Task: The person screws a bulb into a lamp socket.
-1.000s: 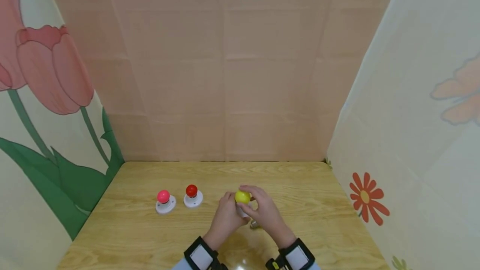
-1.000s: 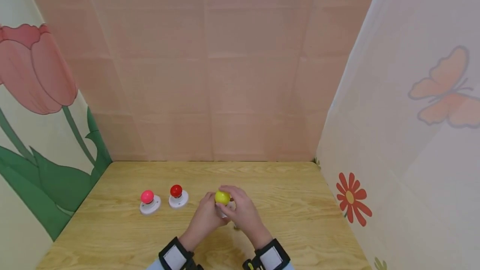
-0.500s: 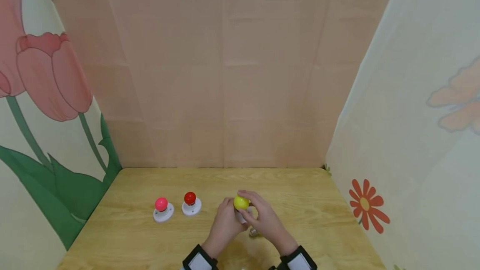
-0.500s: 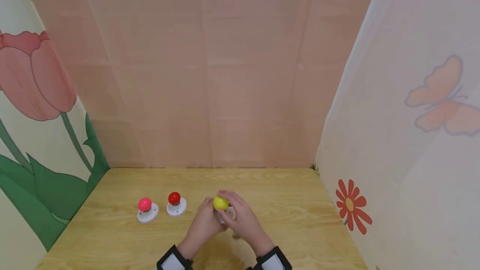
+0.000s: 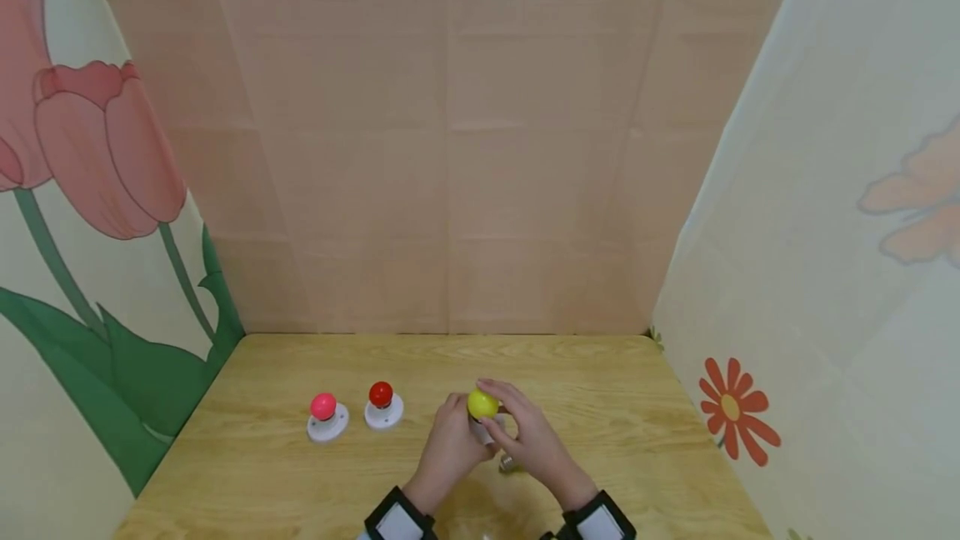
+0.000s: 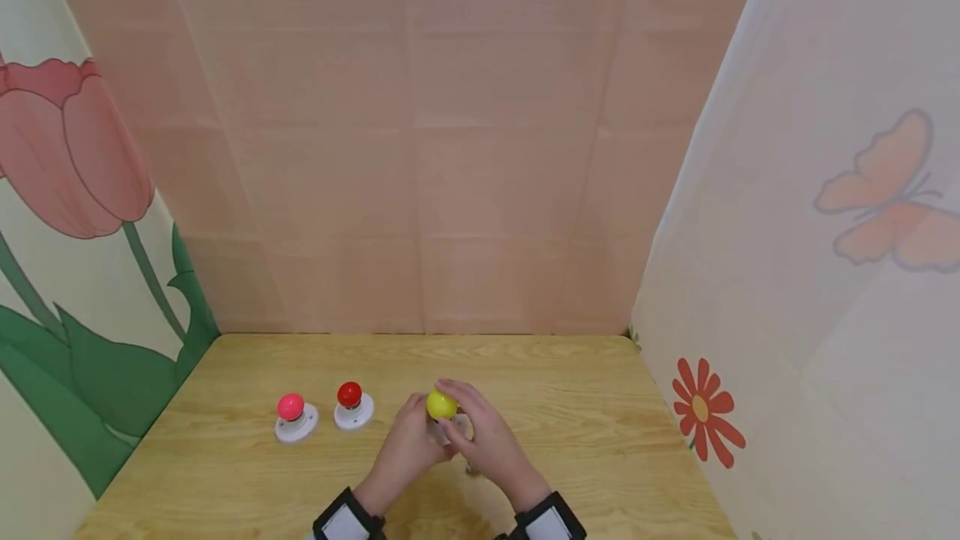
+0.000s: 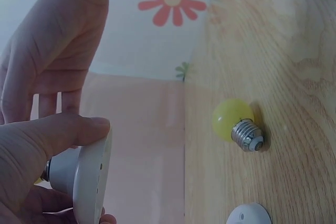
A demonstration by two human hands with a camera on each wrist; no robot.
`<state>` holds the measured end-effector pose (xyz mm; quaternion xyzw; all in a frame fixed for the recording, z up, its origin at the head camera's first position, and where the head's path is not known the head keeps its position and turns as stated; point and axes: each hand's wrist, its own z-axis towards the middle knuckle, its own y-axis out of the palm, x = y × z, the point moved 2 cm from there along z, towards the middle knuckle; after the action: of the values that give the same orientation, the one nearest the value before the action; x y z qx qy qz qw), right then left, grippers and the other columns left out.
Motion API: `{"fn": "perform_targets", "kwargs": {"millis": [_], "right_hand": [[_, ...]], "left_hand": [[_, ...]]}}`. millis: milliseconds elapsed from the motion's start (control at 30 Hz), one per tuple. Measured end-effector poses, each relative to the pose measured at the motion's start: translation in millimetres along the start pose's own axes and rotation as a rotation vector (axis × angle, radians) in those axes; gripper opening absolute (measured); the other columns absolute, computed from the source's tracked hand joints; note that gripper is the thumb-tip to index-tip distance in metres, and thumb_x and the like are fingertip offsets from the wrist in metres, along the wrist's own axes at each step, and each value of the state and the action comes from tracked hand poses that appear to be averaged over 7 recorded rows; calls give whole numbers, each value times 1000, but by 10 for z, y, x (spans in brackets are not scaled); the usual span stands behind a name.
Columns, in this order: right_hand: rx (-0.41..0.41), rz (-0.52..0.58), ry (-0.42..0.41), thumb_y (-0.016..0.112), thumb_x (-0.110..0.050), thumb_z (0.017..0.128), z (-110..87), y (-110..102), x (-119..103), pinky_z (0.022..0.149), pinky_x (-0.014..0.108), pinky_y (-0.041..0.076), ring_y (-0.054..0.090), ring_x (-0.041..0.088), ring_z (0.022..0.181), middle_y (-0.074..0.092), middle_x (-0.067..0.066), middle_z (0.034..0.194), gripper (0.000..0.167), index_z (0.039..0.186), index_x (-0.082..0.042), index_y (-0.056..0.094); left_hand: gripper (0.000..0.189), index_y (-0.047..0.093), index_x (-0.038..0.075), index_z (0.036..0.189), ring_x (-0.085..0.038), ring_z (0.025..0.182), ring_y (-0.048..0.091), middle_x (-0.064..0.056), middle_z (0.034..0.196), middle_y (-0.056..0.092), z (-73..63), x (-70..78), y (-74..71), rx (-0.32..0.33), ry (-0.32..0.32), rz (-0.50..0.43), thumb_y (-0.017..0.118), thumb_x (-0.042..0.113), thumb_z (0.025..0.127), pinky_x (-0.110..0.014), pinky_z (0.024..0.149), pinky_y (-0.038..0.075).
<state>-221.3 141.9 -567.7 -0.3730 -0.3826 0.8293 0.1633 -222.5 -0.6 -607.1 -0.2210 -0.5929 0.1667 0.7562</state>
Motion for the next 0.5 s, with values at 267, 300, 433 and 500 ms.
{"fn": "perform_targets", "kwargs": {"millis": [267,300,433,500], "right_hand": [[48,-24,-21,68,-19,91,1,18,-14,85,33,56,56,20,120,54,1,134,48,136,-15,52],[63,-35,-26,69,-18,89,4,19,-17,83,33,57,57,19,117,55,1,132,48,135,-15,53],[123,-81,-41,76,-17,83,20,21,-19,78,33,57,58,15,108,56,-1,123,48,128,-13,57],[137,-91,-41,77,-17,82,23,22,-17,77,33,58,58,13,106,56,-2,121,49,126,-12,58]], "left_hand": [[68,60,9,121,-27,103,58,-8,113,61,-22,0,-5,4,-7,8,91,23,62,-49,88,54],[68,61,9,121,-27,103,58,-8,113,61,-24,4,-1,6,-2,10,91,23,62,-49,89,53],[67,61,11,121,-25,102,58,-7,112,62,-30,24,14,7,-2,1,91,22,62,-49,89,53],[67,61,10,121,-25,102,58,-7,113,61,-34,29,19,1,-7,-6,91,21,63,-49,89,53]]}}
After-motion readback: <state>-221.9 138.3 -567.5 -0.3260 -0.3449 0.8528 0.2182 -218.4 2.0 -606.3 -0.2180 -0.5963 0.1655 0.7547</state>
